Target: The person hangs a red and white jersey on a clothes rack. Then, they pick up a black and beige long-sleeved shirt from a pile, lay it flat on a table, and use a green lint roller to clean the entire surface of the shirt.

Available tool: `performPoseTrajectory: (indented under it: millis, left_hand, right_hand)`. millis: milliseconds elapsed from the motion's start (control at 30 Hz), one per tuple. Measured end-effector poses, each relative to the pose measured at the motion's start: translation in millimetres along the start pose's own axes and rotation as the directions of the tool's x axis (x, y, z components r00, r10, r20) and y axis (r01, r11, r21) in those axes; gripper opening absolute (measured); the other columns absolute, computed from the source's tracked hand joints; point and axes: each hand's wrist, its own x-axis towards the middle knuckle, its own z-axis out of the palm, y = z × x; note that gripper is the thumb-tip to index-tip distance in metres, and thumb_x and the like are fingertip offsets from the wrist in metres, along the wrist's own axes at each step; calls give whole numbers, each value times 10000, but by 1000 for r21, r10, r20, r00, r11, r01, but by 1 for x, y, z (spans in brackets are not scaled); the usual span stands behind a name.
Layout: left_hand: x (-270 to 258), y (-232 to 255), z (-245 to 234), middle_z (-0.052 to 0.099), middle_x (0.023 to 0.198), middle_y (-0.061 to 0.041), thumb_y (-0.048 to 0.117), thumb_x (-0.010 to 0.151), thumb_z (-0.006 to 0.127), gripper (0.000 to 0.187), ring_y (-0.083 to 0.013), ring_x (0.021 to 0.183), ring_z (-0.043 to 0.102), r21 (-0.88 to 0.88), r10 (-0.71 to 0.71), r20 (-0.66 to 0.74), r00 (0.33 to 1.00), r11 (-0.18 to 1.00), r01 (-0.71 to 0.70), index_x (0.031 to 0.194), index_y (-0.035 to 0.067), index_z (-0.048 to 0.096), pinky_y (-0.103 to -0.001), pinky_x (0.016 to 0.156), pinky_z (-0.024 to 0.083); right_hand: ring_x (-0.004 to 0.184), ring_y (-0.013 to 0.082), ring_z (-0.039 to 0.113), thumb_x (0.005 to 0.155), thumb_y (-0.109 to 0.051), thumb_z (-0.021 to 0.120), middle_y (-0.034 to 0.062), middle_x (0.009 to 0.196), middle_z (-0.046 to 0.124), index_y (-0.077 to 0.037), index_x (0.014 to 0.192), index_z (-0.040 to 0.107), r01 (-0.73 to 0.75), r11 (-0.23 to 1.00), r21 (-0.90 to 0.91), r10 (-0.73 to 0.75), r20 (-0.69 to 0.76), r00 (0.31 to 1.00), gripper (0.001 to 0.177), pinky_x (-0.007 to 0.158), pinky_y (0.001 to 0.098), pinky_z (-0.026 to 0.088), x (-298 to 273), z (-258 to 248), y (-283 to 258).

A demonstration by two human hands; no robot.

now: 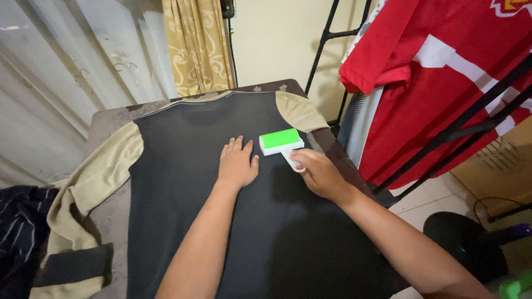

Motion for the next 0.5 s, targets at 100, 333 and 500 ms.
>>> performPoseTrajectory:
  millis: [100,333,500]
  left_hand:
    - [3,0,-4,424,1542,-243,352,922,594,584,-430,1457,349,7,-5,8,1000,1000,5,1436,78,549,-529,1196,261]
    - [1,-1,-2,432,1539,-241,346,911,601,582,-427,1457,353,-5,-19,-5,1000,1000,19,1428,83,553,-528,1193,264]
    - [2,0,-4,432,1538,-243,351,922,595,582,-429,1454,355,7,-17,7,1000,1000,17,1431,73,553,-525,1195,268]
  right_hand:
    - [1178,395,646,949,-45,622,200,1240,684,-19,1226,640,-1,1000,19,1,1,1000,279,1001,446,505,8,0,-2]
    - [1130,372,651,913,-12,623,179,1195,702,-15,1184,663,-14,999,-29,15,42,999,275,983,428,507,23,0,14]
    - [1126,410,625,916,-40,606,211,1190,686,4,1172,660,43,999,-30,-43,30,999,265,972,467,479,59,28,55]
